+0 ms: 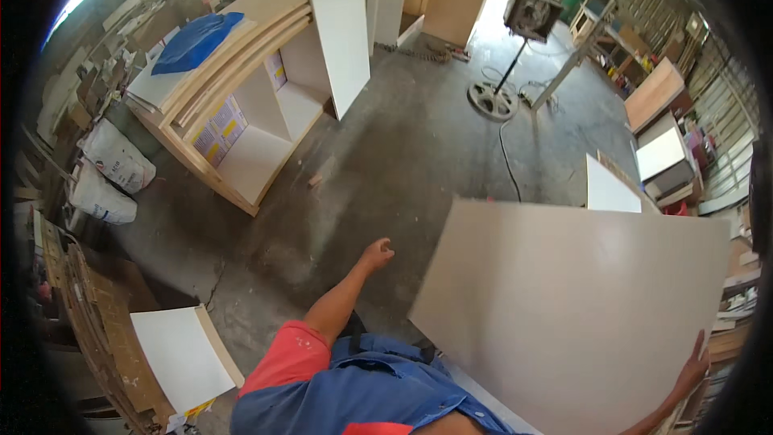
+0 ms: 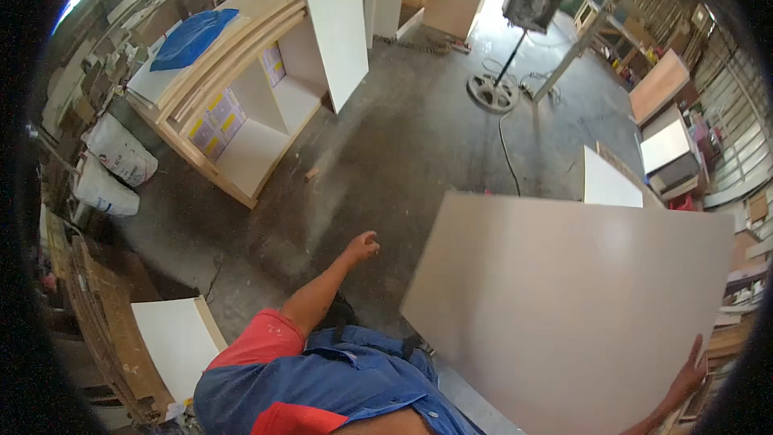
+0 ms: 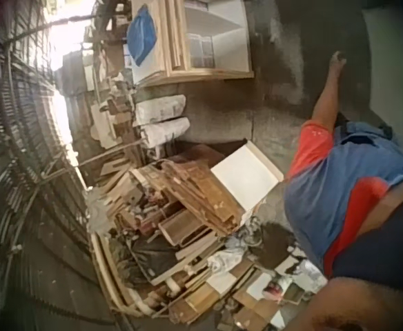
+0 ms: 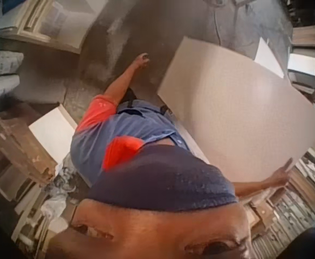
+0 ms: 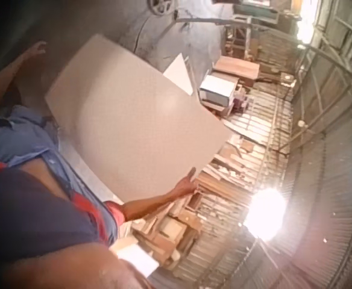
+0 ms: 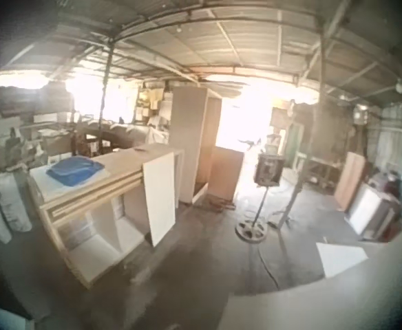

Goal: The person cuts a white panel using a table saw, measures boards with a tape measure, and hammers a wooden strip on a workbench using a hammer.

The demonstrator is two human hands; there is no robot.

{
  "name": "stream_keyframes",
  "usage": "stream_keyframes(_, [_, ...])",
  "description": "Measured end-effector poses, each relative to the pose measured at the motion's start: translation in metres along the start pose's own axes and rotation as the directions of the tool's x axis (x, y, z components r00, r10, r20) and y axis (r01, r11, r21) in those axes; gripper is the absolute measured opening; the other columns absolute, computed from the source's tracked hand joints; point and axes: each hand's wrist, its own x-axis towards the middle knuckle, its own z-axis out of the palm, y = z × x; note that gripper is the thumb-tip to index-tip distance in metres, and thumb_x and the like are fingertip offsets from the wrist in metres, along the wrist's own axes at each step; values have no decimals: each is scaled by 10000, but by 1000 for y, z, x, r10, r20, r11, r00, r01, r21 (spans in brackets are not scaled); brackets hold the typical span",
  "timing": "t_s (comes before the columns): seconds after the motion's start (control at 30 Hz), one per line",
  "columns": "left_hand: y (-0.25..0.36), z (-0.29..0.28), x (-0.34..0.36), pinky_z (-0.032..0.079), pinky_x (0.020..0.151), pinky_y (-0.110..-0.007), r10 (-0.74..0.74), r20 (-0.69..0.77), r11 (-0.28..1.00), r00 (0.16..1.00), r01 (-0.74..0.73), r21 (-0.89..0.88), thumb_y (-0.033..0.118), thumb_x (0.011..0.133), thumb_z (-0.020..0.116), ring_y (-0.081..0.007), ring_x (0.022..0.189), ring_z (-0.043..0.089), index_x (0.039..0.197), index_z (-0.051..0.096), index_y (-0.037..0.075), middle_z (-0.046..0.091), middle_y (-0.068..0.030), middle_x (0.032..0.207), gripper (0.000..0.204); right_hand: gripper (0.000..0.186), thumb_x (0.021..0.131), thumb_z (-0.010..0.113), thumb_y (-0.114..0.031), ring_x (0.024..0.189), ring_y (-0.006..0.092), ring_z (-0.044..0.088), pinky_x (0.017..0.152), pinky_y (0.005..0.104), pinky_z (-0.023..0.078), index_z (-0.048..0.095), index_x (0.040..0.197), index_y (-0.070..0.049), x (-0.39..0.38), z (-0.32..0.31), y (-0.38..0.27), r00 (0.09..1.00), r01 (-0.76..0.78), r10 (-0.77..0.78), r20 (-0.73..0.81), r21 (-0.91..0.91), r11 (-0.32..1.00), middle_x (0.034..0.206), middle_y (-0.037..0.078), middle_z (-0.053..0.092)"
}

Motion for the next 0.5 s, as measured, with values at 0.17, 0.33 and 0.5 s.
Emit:
stream_keyframes(0.17, [-112, -113, 2, 500, 860, -365, 24, 57, 989, 998, -16, -146, 297, 790, 703, -256, 1001, 638, 1237, 607, 25, 653, -155, 1162, 532, 683, 822, 642, -595, 851, 420, 620, 758, 438, 498, 646, 1013, 60, -60, 24, -278, 993, 18, -50, -110, -276, 961, 933, 267, 649])
stream_keyframes(0.33, [-283, -247, -54, 496, 733, -457, -350, -529, 914, 773, 407, -10, 202, 838, 544, -390, 853, 642, 876, 686, -11, 673, -220, 945, 258, 530, 718, 798, -426, 569, 409, 470, 540, 462, 377, 507, 674, 16, -85, 83, -422, 849, 472, -494, -187, -150, 869, 646, 234, 526])
stream_keyframes(0.5, [-375, -353, -129, 513, 739, -444, -357, -342, 409, 869, 475, 779, 239, 906, 567, -262, 819, 643, 1062, 659, 85, 653, -109, 963, 238, 526, 678, 828, -405, 549, 412, 475, 528, 471, 378, 509, 648, 13, -33, 145, -450, 886, 452, -460, -59, -108, 885, 622, 236, 519])
